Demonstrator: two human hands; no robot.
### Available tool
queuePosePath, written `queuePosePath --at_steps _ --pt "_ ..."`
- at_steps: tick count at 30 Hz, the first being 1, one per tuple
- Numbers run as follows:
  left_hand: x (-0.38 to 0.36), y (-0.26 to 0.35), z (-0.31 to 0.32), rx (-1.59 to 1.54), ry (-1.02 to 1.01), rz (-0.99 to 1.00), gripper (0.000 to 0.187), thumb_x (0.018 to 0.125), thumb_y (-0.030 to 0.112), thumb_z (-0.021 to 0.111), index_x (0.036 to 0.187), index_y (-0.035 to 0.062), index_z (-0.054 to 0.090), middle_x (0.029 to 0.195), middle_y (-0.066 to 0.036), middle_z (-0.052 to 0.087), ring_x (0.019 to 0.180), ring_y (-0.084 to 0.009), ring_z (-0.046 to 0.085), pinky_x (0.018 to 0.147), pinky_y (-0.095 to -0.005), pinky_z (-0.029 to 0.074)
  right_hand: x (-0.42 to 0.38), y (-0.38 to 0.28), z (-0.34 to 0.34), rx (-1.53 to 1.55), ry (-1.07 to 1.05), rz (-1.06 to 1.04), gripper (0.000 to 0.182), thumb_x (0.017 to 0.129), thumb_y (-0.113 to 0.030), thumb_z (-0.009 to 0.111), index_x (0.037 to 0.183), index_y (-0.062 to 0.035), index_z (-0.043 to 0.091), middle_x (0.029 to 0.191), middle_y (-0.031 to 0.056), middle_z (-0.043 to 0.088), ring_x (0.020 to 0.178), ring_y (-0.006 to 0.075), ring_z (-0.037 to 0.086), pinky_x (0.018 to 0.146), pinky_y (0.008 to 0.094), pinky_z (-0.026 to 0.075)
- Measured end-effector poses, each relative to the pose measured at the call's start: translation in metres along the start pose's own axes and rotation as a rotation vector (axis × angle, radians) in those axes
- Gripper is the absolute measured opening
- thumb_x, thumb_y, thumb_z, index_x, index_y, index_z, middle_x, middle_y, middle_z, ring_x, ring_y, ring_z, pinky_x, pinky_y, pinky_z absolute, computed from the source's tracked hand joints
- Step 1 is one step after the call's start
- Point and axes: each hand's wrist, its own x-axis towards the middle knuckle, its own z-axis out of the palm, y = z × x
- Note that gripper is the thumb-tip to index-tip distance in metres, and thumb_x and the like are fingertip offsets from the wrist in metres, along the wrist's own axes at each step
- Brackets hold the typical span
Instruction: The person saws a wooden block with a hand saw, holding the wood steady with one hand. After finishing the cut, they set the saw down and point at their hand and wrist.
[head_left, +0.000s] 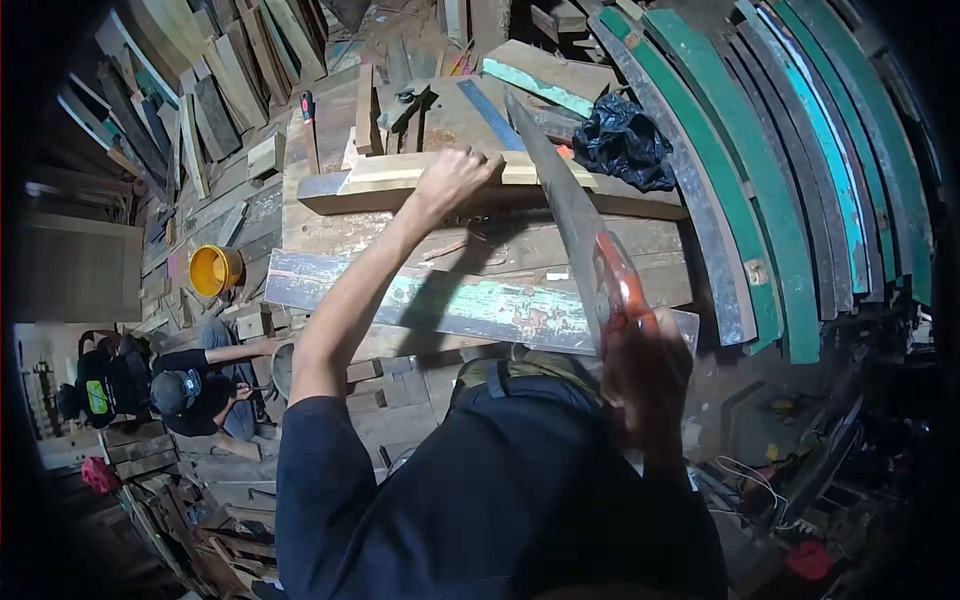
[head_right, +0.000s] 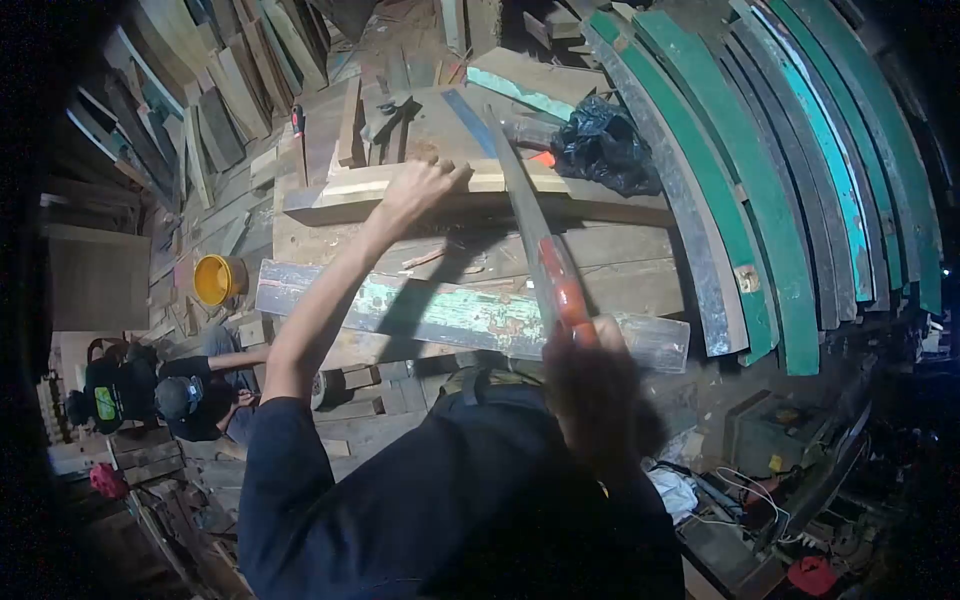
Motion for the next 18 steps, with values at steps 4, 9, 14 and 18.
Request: queuePosePath --at_steps 4,9,14,18 --pt "0.008 -0.013 -0.017 -0.065 -0.008 0.010 0.028 0.089 0.013 0.063 0.117 0.0068 0.063 0.081 -0.009 0.073 0.072 -0.0237 0.074 0.056 -0.0352 0.055 0.010 -0.006 -0.021 0.030 0.068 0.020 0.009 0.097 -0.005 0.065 0.105 -0.0005 0.066 0.082 0.0045 0.056 0.064 0.0136 0.055 0.053 0.0322 0.041" --pt "0.009 -0.012 -0.012 -0.163 -0.060 -0.003 0.032 0.088 0.010 0.063 0.120 0.0073 0.064 0.079 -0.010 0.074 0.074 -0.0255 0.075 0.057 -0.0373 0.056 0.014 -0.035 -0.043 0.705 0.062 0.638 0.020 0.097 -0.006 0.064 0.117 -0.0013 0.065 0.084 0.0002 0.056 0.057 0.0054 0.050 0.047 0.0256 0.037" --pt "0.027 -0.022 -0.017 -0.234 -0.188 -0.069 0.018 0.081 0.007 0.067 0.098 0.0066 0.073 0.080 -0.014 0.074 0.077 -0.0311 0.076 0.064 -0.0403 0.061 0.019 -0.022 -0.030 0.586 0.080 0.516 0.022 0.097 -0.007 0.065 0.119 -0.0021 0.064 0.078 0.0003 0.054 0.054 0.0059 0.048 0.046 0.0250 0.036" --pt "0.023 -0.013 -0.022 -0.290 -0.187 -0.096 0.030 0.080 0.001 0.065 0.109 0.0087 0.061 0.079 -0.018 0.071 0.076 -0.0374 0.073 0.066 -0.0476 0.058 0.018 -0.008 -0.011 0.248 0.159 0.191 0.025 0.097 -0.009 0.065 0.121 -0.0026 0.063 0.073 0.0003 0.053 0.051 0.0063 0.047 0.045 0.0245 0.035"
